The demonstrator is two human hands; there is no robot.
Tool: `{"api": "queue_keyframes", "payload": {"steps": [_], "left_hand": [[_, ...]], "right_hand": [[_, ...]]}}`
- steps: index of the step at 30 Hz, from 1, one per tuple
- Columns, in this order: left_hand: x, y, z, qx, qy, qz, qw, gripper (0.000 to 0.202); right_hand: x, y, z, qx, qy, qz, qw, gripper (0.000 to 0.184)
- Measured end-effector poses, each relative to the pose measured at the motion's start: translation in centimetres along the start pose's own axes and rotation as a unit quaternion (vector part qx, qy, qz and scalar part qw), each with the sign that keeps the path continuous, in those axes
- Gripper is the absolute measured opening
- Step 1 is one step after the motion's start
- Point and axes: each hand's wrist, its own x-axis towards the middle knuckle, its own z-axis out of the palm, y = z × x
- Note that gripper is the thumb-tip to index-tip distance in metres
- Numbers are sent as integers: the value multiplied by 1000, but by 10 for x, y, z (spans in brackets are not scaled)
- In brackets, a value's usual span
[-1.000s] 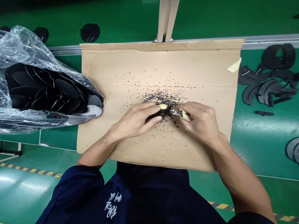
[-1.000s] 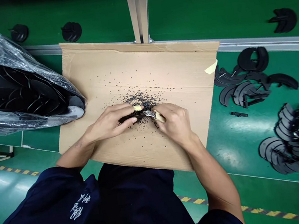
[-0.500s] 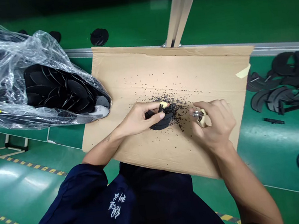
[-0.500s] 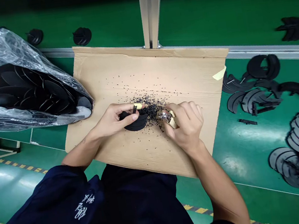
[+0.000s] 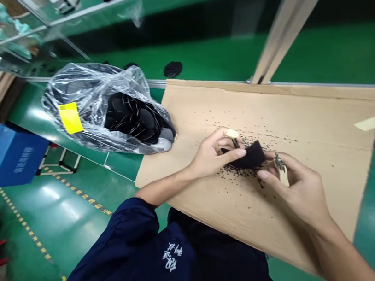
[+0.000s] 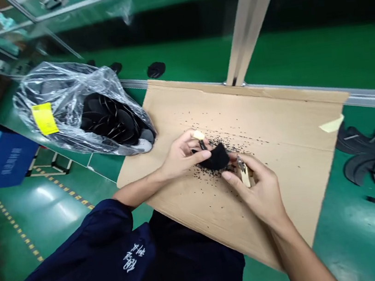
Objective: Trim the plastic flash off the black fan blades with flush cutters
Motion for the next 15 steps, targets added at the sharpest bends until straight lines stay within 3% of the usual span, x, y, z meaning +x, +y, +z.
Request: {"api": "queue_keyframes", "payload": {"steps": [4,8,15], "left_hand": [[-9,7,11,-11,16,4,1000,49],[-27,24,15,-8,34,56,998,39],[-41,45,20,22,76,132,988,25]], "right_hand": [[0,-7,10,85,-8,52,995,34],[-7,-16,7,164,-34,99,981,45],[-13,-21,7,235,-94,126,959,47]]}}
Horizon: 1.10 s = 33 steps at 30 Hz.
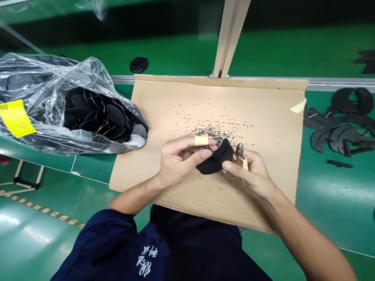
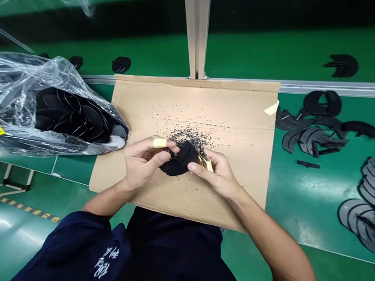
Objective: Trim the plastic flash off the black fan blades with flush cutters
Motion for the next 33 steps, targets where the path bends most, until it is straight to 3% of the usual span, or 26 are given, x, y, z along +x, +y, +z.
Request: {"api": "queue_keyframes", "payload": {"steps": [5,8,14,33], "left_hand": [[-5,5,7,40,36,29,998,24],[-7,7,8,72,62,83,992,20],[-6,6,6,119,59,177,975,11],[-2,7,4,132,34,240,961,11]], "right_hand": [[-1,-4,1,17,-2,6,1000,44],[-2,-7,1,20,-3,2,1000,40],[-5,-8,1,19,-7,-12,1000,40],[-6,-5,-1,23,-22,-12,999,43]]}}
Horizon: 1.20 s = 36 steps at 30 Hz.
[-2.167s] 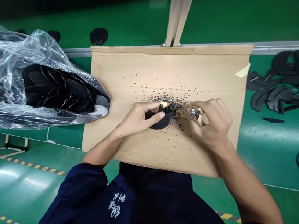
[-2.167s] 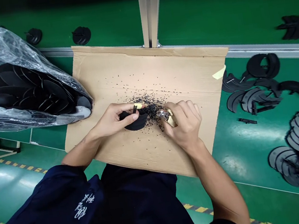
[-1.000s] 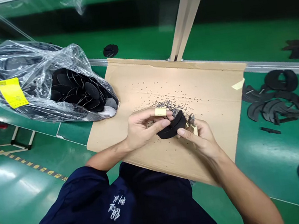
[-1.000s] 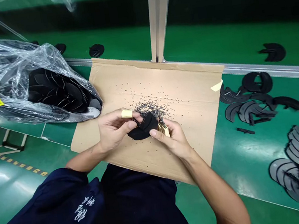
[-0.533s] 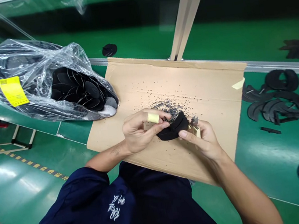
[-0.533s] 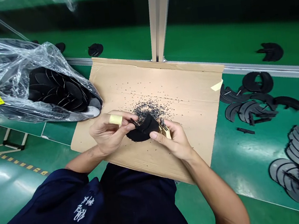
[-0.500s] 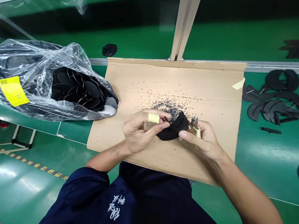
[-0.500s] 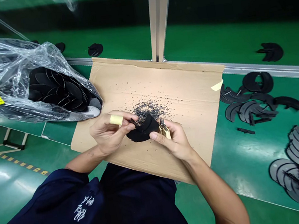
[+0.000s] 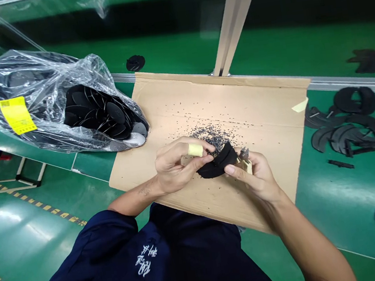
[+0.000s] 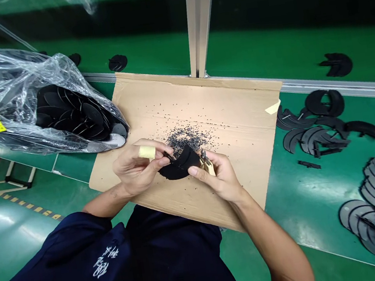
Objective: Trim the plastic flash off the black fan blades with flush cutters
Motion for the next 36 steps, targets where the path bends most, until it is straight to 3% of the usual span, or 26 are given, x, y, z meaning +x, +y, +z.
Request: {"api": "queue_keyframes", "payload": {"steps": [14,18,20,22,24,25,26,27,29,31,34,36], "left_hand": [[-4,1,1,-16,1,-10,1000,15],[-3,-3,-3,-42,25,-64,997,12],[-1,-8,-9,-57,78,-107,990,12],[-1,-15,-18,-59,123,-150,979,19],[-5,-21,-25,-61,142,-190,969,27],[-8,-25,-27,-65,144,-209,965,30],[-12,-27,-28,-72,144,-225,961,31],[-17,-29,-26,-80,143,-239,957,33],[-27,-33,-20,-98,141,-258,951,35],[-36,-34,-11,-119,123,-267,949,35],[-38,-37,-15,-113,35,-255,960,31],[-30,-41,-35,-7,-44,-220,975,26]], "right_hand": [[0,4,-2,-32,3,7,999,46],[2,-10,-10,-145,-17,-25,989,40],[5,-17,-20,-278,19,-73,958,29],[12,-20,-31,-429,117,-129,886,22],[19,-16,-39,-573,120,-113,803,22],[23,-13,-41,-607,98,-91,783,23],[26,-9,-41,-607,71,-70,788,23],[28,-6,-38,-570,51,-56,818,24],[30,-1,-29,-422,37,-45,905,32],[31,1,-16,-275,17,-24,961,39],[32,3,0,-175,-12,32,984,43],[32,5,2,-158,7,49,986,46]]}}
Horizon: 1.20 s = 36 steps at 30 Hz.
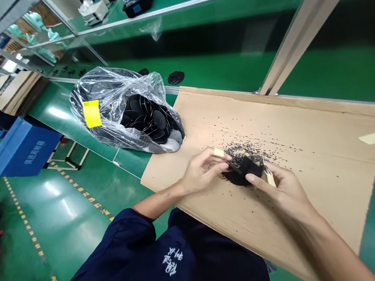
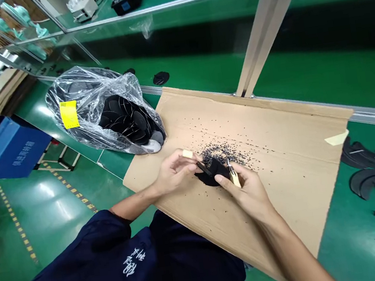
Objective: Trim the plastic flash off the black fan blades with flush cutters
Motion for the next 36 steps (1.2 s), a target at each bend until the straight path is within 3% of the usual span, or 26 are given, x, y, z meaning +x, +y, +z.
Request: {"api": "queue_keyframes", "payload": {"steps": [2,5,7,9,11,13,16,18,21,24,27,30,33,36], "left_hand": [[10,0,-33,216,-30,32,975,19],[24,-3,-80,514,-91,-2,853,15],[29,-6,-98,592,-138,-26,794,20],[30,-9,-106,607,-164,-27,777,24],[30,-9,-108,589,-154,-14,793,25],[30,-7,-108,509,-110,14,854,21],[35,-2,-100,264,-24,54,963,20],[39,0,-86,115,1,54,992,20],[44,1,-56,-34,8,33,999,17],[50,-1,-24,-118,-5,22,993,17],[56,-5,-1,-153,-20,20,988,24],[62,-11,9,-138,-5,17,990,26],[62,-17,10,-102,10,-2,995,31],[56,-19,12,-105,-12,-33,994,28]], "right_hand": [[0,3,-2,11,36,1,999,50],[-1,8,-6,30,66,-4,997,52],[-1,10,-7,43,70,-12,997,48],[-2,10,-7,53,74,-22,996,45],[-3,12,-6,61,82,-23,994,44],[-3,14,-5,74,86,-14,993,44],[-2,18,-4,118,77,-2,990,44],[-2,19,-3,152,73,11,986,46],[-3,19,-3,183,76,24,980,49],[-6,19,-4,170,80,6,982,52],[-11,18,-6,91,99,-35,990,47],[-15,20,-8,-22,140,-128,982,31],[-16,27,-12,-204,178,-267,925,9],[-16,33,-16,-371,191,-373,829,21]]}}
